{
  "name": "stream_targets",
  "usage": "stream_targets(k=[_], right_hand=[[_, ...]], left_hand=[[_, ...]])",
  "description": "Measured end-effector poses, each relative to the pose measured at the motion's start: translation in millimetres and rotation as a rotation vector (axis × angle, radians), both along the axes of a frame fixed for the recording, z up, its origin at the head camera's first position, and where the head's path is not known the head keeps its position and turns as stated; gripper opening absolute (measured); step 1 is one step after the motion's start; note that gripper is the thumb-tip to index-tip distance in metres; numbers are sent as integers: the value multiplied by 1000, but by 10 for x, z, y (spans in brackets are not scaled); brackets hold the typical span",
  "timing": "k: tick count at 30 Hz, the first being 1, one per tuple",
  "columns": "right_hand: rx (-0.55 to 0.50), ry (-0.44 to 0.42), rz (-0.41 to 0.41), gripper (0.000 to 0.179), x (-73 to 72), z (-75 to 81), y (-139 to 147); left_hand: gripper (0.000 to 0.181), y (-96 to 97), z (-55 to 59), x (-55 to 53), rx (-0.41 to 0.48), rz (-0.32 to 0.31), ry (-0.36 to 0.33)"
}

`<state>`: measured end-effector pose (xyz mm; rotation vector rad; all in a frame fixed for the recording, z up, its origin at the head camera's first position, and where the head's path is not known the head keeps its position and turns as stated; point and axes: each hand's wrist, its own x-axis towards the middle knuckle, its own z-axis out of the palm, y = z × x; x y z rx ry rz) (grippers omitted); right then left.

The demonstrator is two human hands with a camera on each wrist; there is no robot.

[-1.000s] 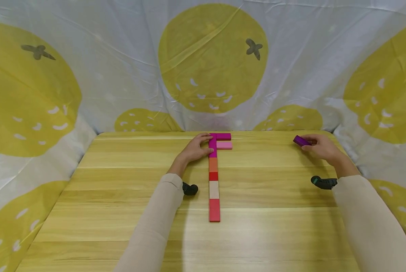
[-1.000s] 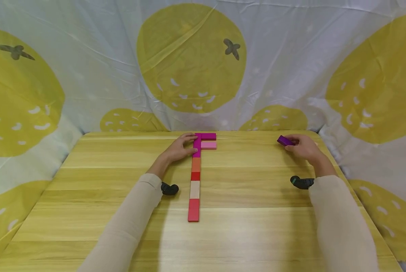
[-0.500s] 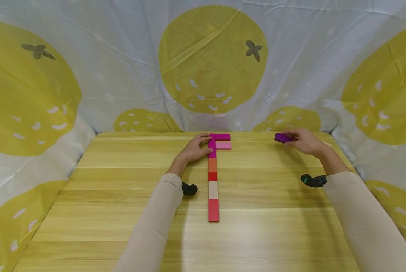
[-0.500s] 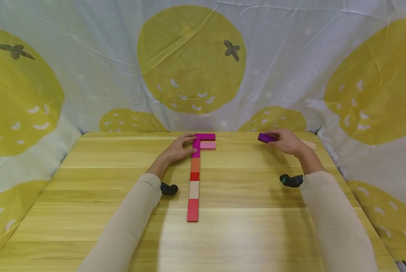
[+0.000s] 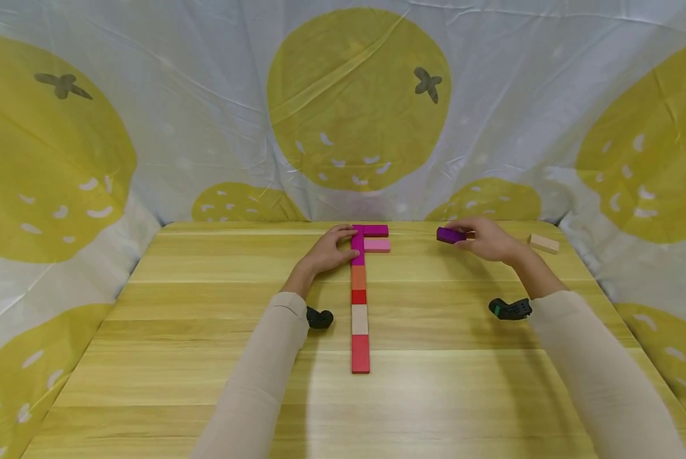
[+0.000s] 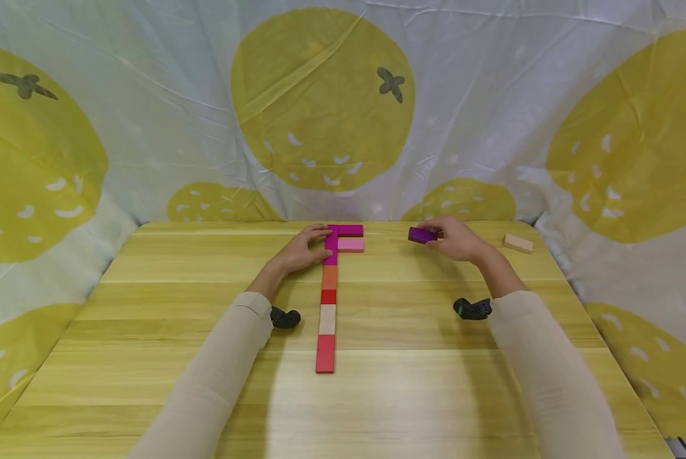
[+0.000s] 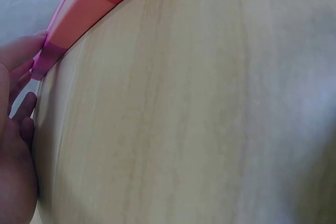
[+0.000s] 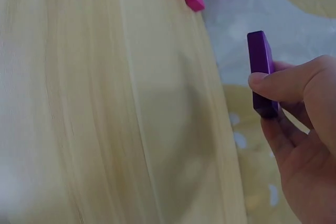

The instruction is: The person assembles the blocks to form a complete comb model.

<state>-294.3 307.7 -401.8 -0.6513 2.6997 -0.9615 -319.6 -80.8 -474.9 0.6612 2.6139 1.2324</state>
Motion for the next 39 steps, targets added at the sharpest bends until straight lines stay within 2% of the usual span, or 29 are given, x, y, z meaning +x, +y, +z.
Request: stream_targets(k=[8, 16, 24, 39], right_hand=[[-16, 71, 76, 37, -21, -101, -286], [-49, 65, 118, 36, -28, -176, -537], [-55, 95, 165, 36, -12, -302, -800], [19, 191, 257, 36, -4, -425, -1184]], left_hand=[[60, -3, -9, -3, 13, -10, -4], [59, -23, 11, -8, 10, -18, -6], [59, -12, -2, -4, 6, -14, -10], [59, -10, 8, -12, 10, -13, -2]])
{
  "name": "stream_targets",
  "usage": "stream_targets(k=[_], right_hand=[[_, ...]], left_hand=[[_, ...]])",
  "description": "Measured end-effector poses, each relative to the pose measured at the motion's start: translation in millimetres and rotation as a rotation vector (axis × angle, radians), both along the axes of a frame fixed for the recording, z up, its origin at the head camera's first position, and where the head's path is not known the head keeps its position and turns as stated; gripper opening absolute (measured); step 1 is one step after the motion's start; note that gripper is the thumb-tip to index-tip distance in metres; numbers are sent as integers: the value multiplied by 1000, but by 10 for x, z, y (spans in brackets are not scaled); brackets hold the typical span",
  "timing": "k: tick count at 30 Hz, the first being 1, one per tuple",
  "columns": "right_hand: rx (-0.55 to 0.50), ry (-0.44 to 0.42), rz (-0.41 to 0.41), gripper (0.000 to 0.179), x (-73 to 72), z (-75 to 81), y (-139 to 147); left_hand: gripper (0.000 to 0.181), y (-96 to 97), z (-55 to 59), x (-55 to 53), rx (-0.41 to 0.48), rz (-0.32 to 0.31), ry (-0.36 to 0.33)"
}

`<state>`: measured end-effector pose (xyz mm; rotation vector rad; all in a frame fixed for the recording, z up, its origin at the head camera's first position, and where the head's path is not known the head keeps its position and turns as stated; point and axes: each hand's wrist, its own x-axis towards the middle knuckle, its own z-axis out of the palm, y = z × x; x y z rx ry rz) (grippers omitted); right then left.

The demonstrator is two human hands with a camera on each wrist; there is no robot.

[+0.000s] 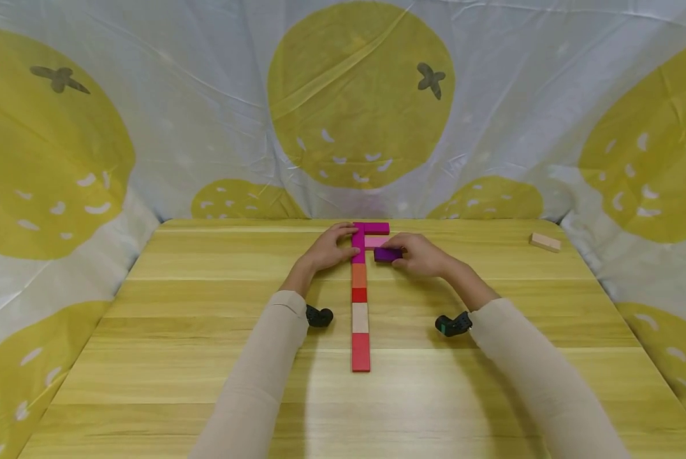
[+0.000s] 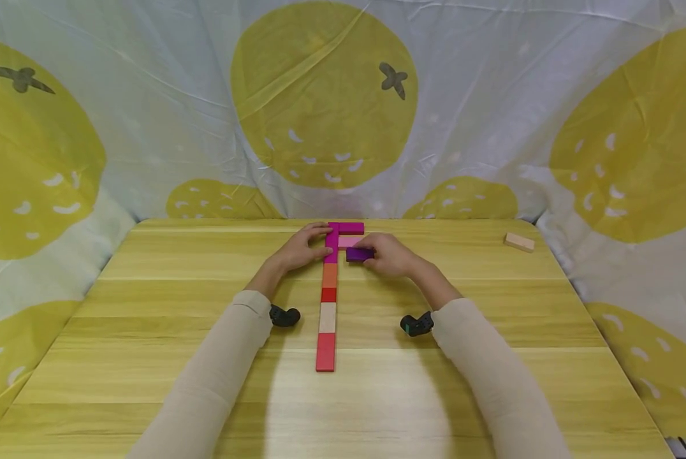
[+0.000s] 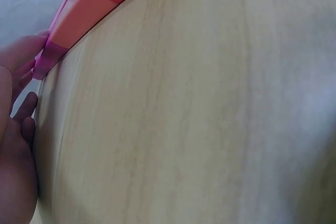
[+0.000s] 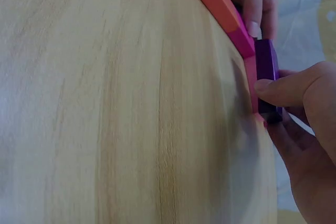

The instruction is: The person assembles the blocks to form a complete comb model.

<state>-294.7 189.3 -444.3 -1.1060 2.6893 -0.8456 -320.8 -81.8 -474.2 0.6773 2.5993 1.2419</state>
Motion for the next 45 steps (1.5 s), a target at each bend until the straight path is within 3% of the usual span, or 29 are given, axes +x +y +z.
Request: stream_targets(k=[21, 45], right_hand=[[94, 10, 29, 37, 8, -67, -175], [79, 24, -2, 35, 15, -140, -203]], left_hand=[[57, 5, -1, -17, 1, 16, 1], [57, 10, 2, 6, 3, 23, 5]])
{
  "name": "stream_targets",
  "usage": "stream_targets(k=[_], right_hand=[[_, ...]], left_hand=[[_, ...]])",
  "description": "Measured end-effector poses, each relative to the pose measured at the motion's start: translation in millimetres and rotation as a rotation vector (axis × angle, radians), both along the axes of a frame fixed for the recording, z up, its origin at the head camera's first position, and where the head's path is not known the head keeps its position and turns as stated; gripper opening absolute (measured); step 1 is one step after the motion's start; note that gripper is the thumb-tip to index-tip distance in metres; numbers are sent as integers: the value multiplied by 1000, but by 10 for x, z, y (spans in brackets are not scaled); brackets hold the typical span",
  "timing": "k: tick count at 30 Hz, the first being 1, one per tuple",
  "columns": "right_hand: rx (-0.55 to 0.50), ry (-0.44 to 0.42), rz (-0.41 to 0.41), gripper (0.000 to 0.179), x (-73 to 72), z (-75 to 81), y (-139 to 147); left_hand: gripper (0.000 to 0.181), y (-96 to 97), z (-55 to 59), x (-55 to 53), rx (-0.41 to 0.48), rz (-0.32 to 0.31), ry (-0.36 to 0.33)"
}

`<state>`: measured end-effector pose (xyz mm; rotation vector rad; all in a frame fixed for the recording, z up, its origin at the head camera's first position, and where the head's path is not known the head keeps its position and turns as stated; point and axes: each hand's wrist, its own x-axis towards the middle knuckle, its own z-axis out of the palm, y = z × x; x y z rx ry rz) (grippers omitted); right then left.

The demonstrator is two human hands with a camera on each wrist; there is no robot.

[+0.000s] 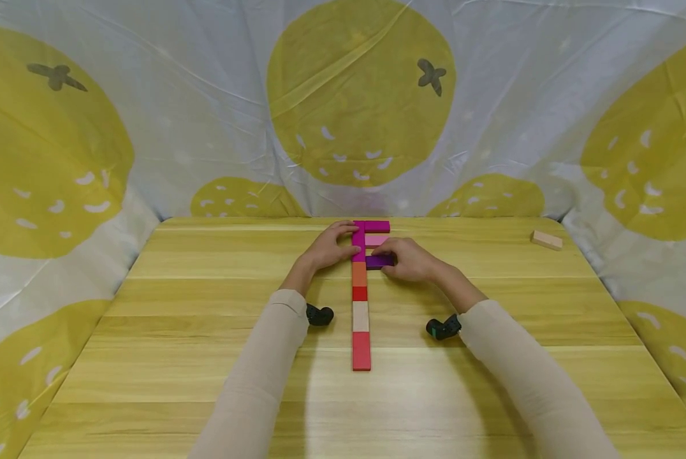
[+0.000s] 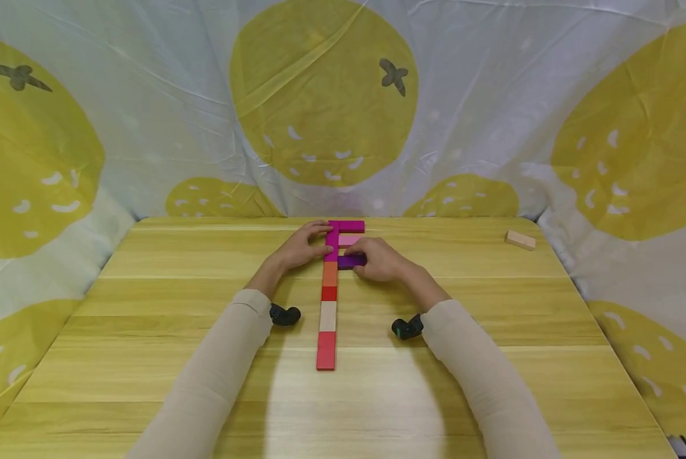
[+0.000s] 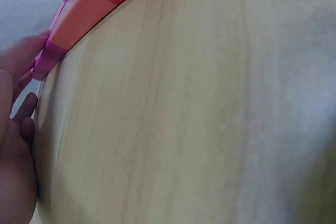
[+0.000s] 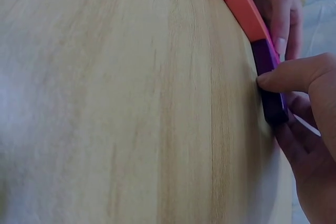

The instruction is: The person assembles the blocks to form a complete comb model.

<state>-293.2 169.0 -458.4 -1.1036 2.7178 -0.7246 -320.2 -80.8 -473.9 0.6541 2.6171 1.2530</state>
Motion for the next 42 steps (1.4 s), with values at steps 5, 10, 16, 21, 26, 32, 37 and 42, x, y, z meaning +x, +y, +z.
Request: stream_targets(k=[5, 10, 16, 21, 26, 32, 37, 42], right_hand=[[-15, 6, -1, 37, -8, 0, 19], [-57, -41, -44, 41, 27, 101, 118], [-59, -64, -96, 40, 55, 304, 417], [-82, -78, -163, 42, 75, 456, 811], [-62, -103, -274, 44, 86, 531, 1252], [-42, -100, -408, 49, 97, 576, 1718], [-29, -92, -521, 57, 121, 560, 2108], [16, -79, -601, 63, 182, 468, 2450]], left_hand=[[57, -12, -22, -21, 11, -1, 2], [55, -46, -37, -18, 101, 29, -2], [53, -112, 9, 86, 105, 20, 54], [65, -150, 72, 279, 12, -133, 125], [88, -167, 133, 507, -103, -227, 117], [106, -153, 180, 651, -285, -272, 138], [106, -139, 133, 662, -335, -273, 157], [106, -156, 115, 684, -315, -265, 141]])
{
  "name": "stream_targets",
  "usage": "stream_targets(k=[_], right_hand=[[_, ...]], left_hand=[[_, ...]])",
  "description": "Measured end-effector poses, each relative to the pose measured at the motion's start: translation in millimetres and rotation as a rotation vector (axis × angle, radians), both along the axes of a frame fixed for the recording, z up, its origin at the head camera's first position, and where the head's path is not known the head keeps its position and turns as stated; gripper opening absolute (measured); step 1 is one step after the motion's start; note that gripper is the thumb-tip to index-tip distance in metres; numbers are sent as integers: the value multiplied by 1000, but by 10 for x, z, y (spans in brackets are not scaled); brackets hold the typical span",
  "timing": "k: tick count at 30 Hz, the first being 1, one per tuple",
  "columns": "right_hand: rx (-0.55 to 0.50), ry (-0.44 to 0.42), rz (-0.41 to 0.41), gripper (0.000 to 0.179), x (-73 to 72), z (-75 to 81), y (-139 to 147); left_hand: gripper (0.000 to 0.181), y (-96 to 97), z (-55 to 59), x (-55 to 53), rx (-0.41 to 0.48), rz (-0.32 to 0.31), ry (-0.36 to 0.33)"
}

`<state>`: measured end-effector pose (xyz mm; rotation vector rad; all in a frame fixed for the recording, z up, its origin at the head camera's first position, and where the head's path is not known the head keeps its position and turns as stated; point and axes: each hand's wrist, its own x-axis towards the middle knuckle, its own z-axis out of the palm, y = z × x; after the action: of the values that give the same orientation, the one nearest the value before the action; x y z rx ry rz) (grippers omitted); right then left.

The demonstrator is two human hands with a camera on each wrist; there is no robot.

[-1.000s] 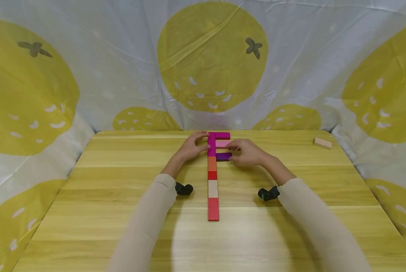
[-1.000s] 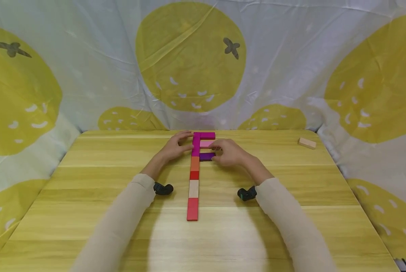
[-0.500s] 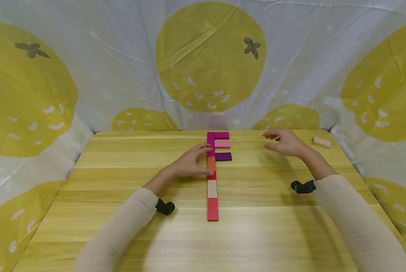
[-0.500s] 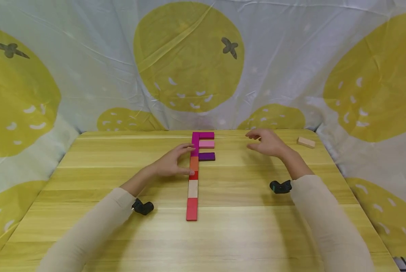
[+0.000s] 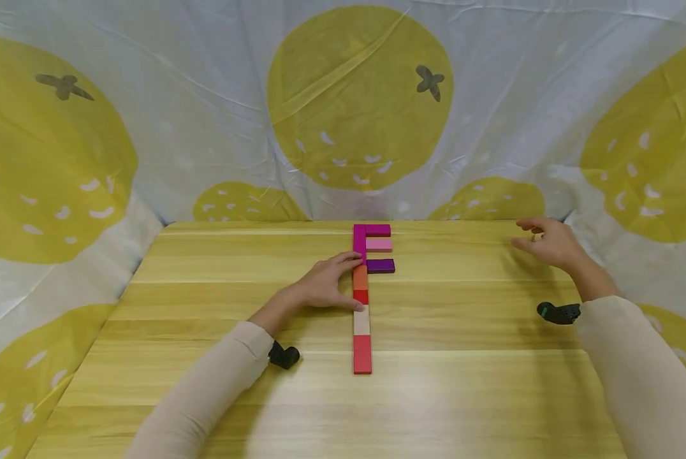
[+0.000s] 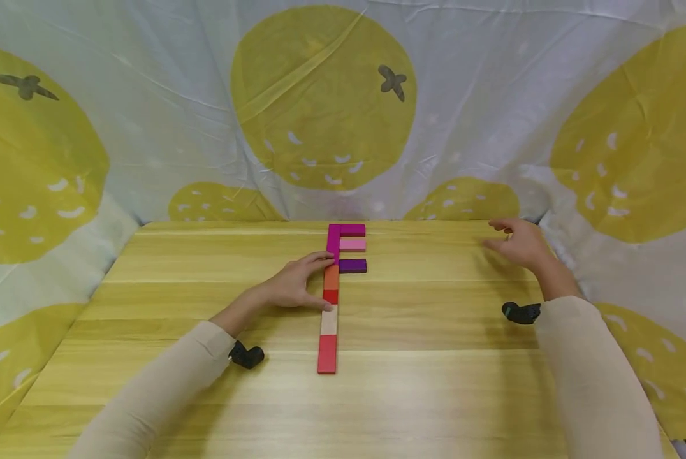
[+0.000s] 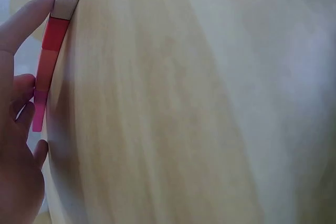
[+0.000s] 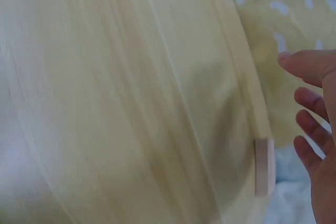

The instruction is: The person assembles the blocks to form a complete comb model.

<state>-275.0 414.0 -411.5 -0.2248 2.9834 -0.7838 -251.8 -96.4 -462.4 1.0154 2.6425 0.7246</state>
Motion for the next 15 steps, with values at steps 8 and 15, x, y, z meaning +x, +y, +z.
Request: stream_targets(k=[8, 15], right_hand=[[-9, -30, -53, 67, 77, -106, 303], [11, -40, -81, 63, 99, -167, 470]], left_hand=[[107, -33, -42, -6, -1, 16, 1], [107, -8, -56, -17, 6, 11, -1]])
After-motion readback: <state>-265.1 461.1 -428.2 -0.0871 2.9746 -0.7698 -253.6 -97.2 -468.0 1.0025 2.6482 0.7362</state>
